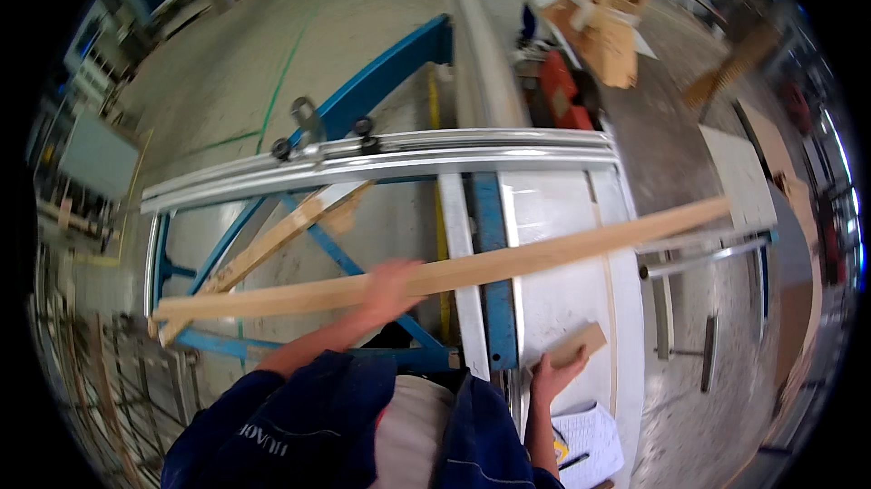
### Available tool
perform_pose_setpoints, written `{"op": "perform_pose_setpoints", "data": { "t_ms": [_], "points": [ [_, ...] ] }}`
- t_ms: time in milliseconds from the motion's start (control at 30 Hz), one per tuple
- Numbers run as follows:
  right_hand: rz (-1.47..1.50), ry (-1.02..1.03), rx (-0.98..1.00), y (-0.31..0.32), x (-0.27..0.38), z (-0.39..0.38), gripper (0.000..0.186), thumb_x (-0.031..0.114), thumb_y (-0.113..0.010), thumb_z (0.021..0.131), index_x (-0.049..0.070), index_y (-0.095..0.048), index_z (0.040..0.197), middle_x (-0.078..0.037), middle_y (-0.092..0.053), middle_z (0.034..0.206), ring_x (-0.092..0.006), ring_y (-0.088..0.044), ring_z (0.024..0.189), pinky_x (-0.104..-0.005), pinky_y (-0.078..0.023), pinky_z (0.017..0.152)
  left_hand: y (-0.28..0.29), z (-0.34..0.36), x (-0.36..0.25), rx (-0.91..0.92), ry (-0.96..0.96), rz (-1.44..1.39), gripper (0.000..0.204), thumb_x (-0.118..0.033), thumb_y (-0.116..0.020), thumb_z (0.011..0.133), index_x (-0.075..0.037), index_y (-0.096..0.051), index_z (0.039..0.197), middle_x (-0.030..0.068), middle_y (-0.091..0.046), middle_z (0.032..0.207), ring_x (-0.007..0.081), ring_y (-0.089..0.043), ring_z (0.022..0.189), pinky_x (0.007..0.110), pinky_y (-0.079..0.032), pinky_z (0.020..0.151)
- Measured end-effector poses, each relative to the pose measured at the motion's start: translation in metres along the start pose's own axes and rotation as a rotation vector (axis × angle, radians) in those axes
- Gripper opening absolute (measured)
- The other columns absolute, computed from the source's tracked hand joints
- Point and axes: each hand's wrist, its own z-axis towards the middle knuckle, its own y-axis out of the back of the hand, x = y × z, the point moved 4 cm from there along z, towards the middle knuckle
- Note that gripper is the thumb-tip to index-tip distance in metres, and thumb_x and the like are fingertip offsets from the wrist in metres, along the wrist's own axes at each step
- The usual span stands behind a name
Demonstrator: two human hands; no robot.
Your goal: The person operates a table saw to cut wooden planks into smaller pieces. They measure the wood with a tape measure, adjust the saw's fence, and guide the planks through the blade. The cut pieces are then stacked on the table.
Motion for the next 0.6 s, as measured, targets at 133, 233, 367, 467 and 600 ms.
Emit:
{"op": "perform_pose_setpoints", "data": {
  "t_ms": [133,233,367,467,600],
  "points": [
    [-0.045,-0.005,0.032,-0.003,0.001,0.001,0.088,0.01,-0.069,0.076,-0.006,-0.028,0.152,-0.026,-0.034,0.153,-0.0421,-0.031,0.143,-0.0467,-0.023,0.121,-0.004,0.046,-0.06,0.005,-0.253,-0.16,0.063,-0.023,-0.081,0.076,-0.009,-0.058,0.133,0.0147,-0.058,0.132,0.0352,-0.051,0.128,0.049,-0.038,0.109],
    [-0.073,-0.009,0.037,-0.001,-0.002,0.003,0.087,0.011,-0.068,0.077,-0.006,-0.028,0.152,-0.026,-0.034,0.153,-0.0418,-0.031,0.144,-0.0469,-0.023,0.121,0.043,0.025,-0.051,0.031,-0.256,-0.107,0.079,-0.031,-0.085,0.073,-0.011,-0.051,0.143,0.0143,-0.052,0.142,0.0355,-0.046,0.132,0.05,-0.035,0.112],
    [-0.019,-0.002,0.046,0.001,-0.012,-0.002,0.086,0.012,-0.067,0.077,-0.006,-0.029,0.152,-0.026,-0.033,0.154,-0.0398,-0.03,0.145,-0.0455,-0.022,0.122,0.119,-0.059,0.074,0.107,0.036,0.192,0.101,-0.045,-0.091,0.064,-0.012,-0.044,0.147,0.017,-0.048,0.143,0.0372,-0.042,0.135,0.054,-0.029,0.115],
    [-0.051,0.011,0.039,0.002,0.001,-0.001,0.087,0.009,-0.068,0.074,-0.005,-0.03,0.151,-0.026,-0.035,0.152,-0.041,-0.032,0.143,-0.0451,-0.023,0.121,0.179,-0.109,0.131,0.111,0.299,0.401,0.099,-0.034,-0.095,0.059,-0.009,-0.047,0.142,0.0174,-0.053,0.131,0.0394,-0.047,0.127,0.052,-0.032,0.113],
    [-0.091,-0.014,0.049,-0.002,0.016,0.003,0.089,0.006,-0.071,0.071,-0.003,-0.033,0.15,-0.026,-0.037,0.149,-0.0427,-0.034,0.142,-0.0447,-0.025,0.121,0.185,-0.125,0.163,0.106,0.379,0.325,0.08,-0.03,-0.095,0.057,-0.006,-0.06,0.124,0.0162,-0.06,0.114,0.0387,-0.056,0.113,0.049,-0.043,0.103]
  ]
}}
